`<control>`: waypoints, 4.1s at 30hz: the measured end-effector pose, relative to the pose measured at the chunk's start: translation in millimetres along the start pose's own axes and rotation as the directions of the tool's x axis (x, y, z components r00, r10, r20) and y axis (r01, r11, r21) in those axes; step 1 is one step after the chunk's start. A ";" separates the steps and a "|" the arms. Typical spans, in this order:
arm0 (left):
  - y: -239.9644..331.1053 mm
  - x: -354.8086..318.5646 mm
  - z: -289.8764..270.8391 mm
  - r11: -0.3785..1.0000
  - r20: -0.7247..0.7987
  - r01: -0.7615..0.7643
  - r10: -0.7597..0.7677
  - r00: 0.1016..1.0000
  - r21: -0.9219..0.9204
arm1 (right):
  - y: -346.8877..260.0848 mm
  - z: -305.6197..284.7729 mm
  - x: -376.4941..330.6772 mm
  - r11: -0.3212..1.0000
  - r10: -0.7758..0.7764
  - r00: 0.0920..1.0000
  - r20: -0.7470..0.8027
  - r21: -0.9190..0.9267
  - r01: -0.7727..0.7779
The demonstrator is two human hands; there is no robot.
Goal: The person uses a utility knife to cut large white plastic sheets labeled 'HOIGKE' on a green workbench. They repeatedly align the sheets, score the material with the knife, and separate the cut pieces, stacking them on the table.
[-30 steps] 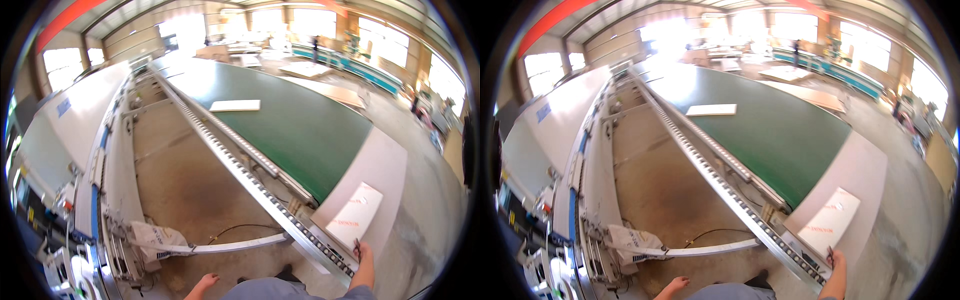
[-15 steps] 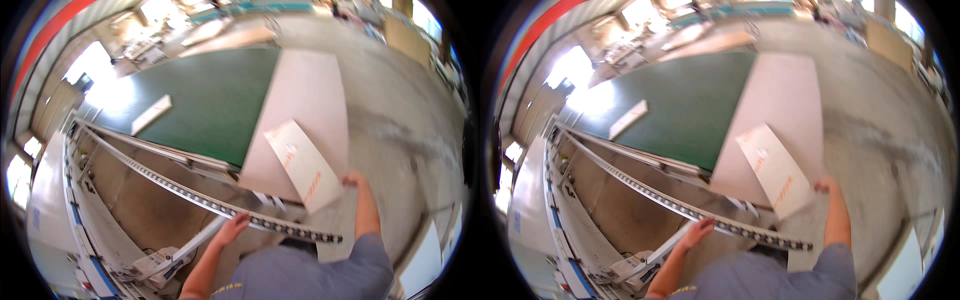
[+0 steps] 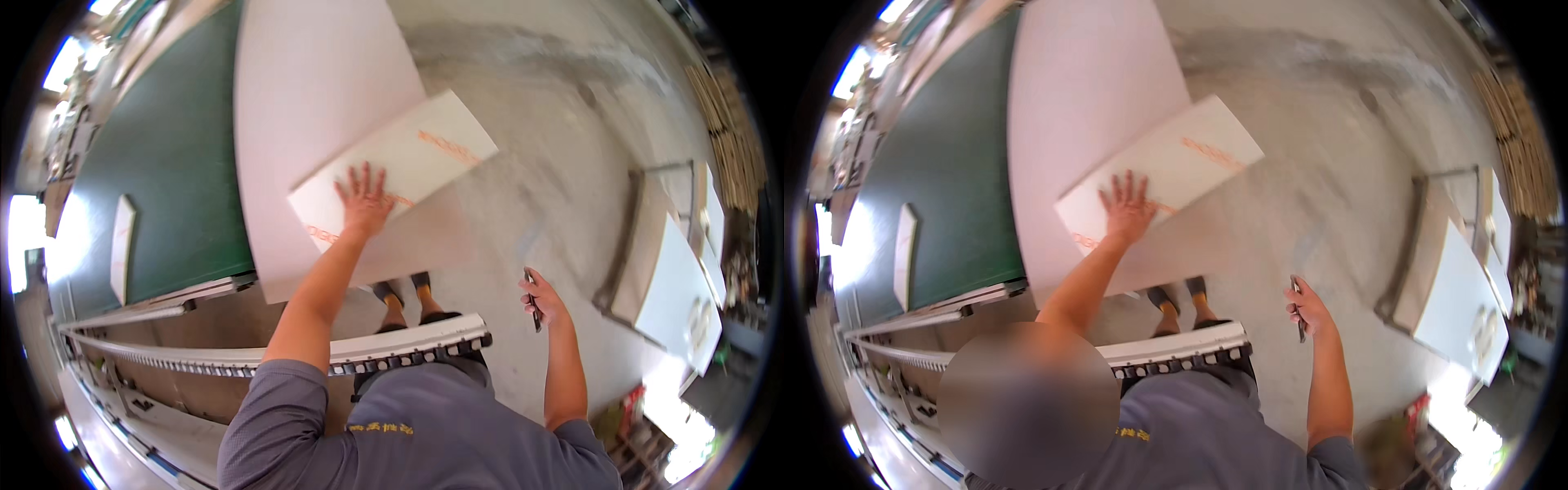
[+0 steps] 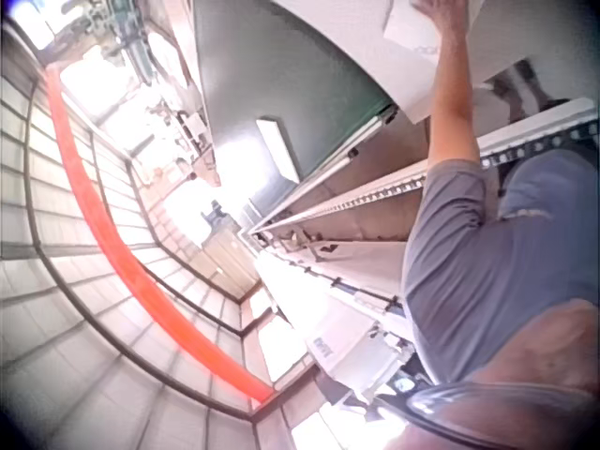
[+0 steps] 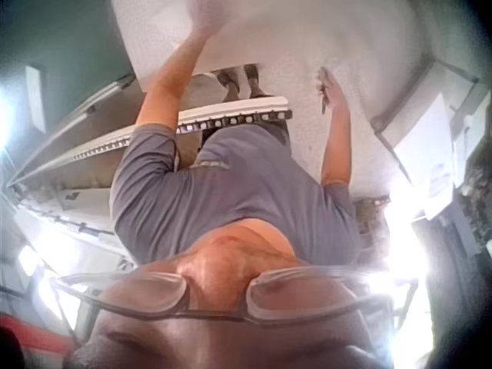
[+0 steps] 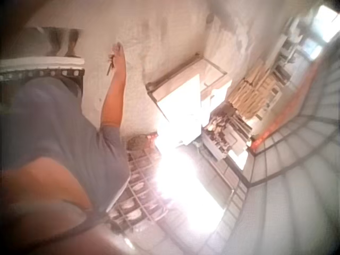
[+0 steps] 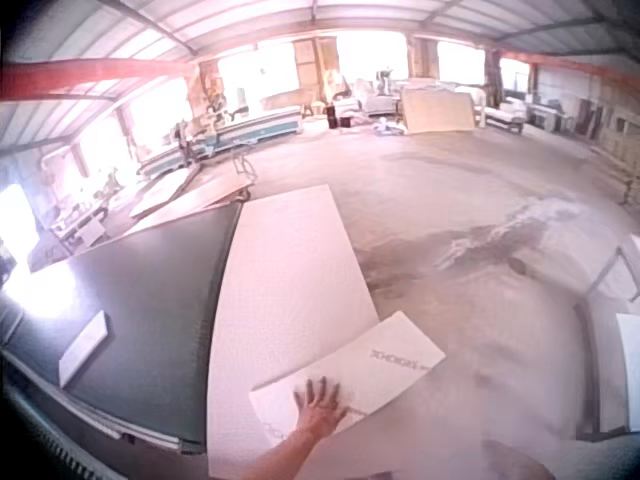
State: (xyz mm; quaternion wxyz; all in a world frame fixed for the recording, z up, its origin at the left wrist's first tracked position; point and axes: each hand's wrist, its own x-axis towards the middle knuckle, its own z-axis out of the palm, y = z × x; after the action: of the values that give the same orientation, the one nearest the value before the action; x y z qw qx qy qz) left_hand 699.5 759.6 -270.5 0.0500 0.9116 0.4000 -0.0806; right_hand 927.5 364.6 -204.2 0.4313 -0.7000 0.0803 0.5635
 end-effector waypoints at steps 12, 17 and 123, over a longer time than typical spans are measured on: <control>-68.1 -156.8 39.1 0.920 0.049 -0.378 0.385 0.922 -0.106 | -108.3 18.8 16.0 0.475 -0.481 0.861 0.166 -0.776 0.415; -72.4 -159.9 39.2 0.911 0.048 -0.386 0.396 0.917 -0.143 | -171.8 91.8 44.4 0.171 -0.352 0.858 0.375 -0.875 0.452; -194.3 4.1 24.2 0.803 -0.009 0.595 -0.596 0.803 -0.042 | -212.6 211.6 216.1 0.230 -0.620 0.714 0.325 -0.795 0.562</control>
State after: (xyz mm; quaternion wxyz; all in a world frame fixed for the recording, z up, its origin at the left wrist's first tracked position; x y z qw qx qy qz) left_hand 556.4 889.9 -300.1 0.0346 0.7399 0.6677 -0.0747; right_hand 978.6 723.0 -279.0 0.2032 -0.8081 -0.4658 0.2979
